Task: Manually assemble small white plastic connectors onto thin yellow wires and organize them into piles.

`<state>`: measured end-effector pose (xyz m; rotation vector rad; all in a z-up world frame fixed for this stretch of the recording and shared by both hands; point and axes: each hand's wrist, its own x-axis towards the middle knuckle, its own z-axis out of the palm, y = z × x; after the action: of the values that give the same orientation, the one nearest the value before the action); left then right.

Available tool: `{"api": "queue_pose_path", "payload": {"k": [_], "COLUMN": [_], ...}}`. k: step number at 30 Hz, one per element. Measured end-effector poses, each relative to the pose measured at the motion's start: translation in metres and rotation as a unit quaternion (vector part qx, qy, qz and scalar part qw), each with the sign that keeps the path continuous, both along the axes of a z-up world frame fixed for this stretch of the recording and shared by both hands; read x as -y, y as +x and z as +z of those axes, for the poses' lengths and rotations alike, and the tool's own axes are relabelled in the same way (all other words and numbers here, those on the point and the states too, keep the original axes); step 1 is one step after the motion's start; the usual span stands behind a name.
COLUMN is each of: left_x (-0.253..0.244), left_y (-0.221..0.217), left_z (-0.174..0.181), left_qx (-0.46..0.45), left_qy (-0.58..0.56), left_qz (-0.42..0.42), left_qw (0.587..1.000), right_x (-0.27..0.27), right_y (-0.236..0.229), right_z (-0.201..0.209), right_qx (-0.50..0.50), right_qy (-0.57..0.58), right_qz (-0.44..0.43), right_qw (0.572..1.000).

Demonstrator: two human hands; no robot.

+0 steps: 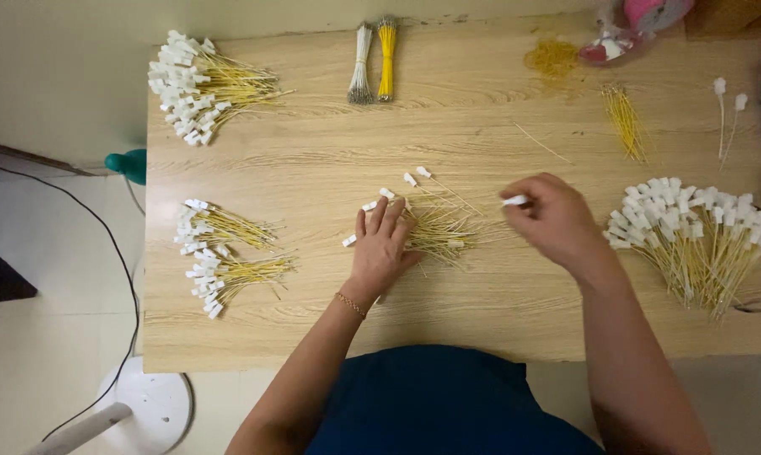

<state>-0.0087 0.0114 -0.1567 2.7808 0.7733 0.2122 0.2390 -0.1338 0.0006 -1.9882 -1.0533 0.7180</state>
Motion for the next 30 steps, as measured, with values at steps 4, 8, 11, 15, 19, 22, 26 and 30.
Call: {"api": "queue_pose_path", "payload": {"k": [4, 8, 11, 15, 19, 22, 26, 30], "left_x": [0.004, 0.010, 0.017, 0.021, 0.019, 0.018, 0.016, 0.015], "left_y": [-0.009, -0.024, -0.033, -0.045, -0.050, -0.047, -0.042, -0.038], "left_z": [0.027, 0.028, 0.017, 0.016, 0.009, 0.008, 0.015, 0.021], "left_qx": [0.042, 0.071, 0.093, 0.116, 0.122, 0.121, 0.131, 0.109], "left_qy": [-0.049, -0.038, -0.025, -0.050, -0.037, -0.021, -0.034, -0.029], "left_qz": [0.018, 0.053, 0.080, 0.111, 0.122, 0.129, 0.126, 0.122], "left_qw": [0.998, 0.995, 0.992, 0.986, 0.984, 0.984, 0.983, 0.986], "right_x": [-0.052, -0.104, -0.129, -0.111, -0.049, -0.009, 0.011, 0.020], "right_y": [-0.024, -0.049, -0.070, -0.054, -0.010, -0.005, -0.011, -0.008], "right_z": [-0.006, -0.086, -0.095, -0.042, -0.117, -0.129, -0.136, -0.137], "right_qx": [0.155, 0.271, 0.237, 0.091, 0.169, 0.165, 0.172, 0.153], "right_qy": [-0.188, -0.191, -0.176, -0.157, -0.265, -0.314, -0.276, -0.322], "right_qz": [0.131, 0.236, 0.284, 0.247, 0.229, 0.228, 0.179, 0.166], "right_qw": [0.961, 0.914, 0.912, 0.952, 0.921, 0.907, 0.929, 0.919]}}
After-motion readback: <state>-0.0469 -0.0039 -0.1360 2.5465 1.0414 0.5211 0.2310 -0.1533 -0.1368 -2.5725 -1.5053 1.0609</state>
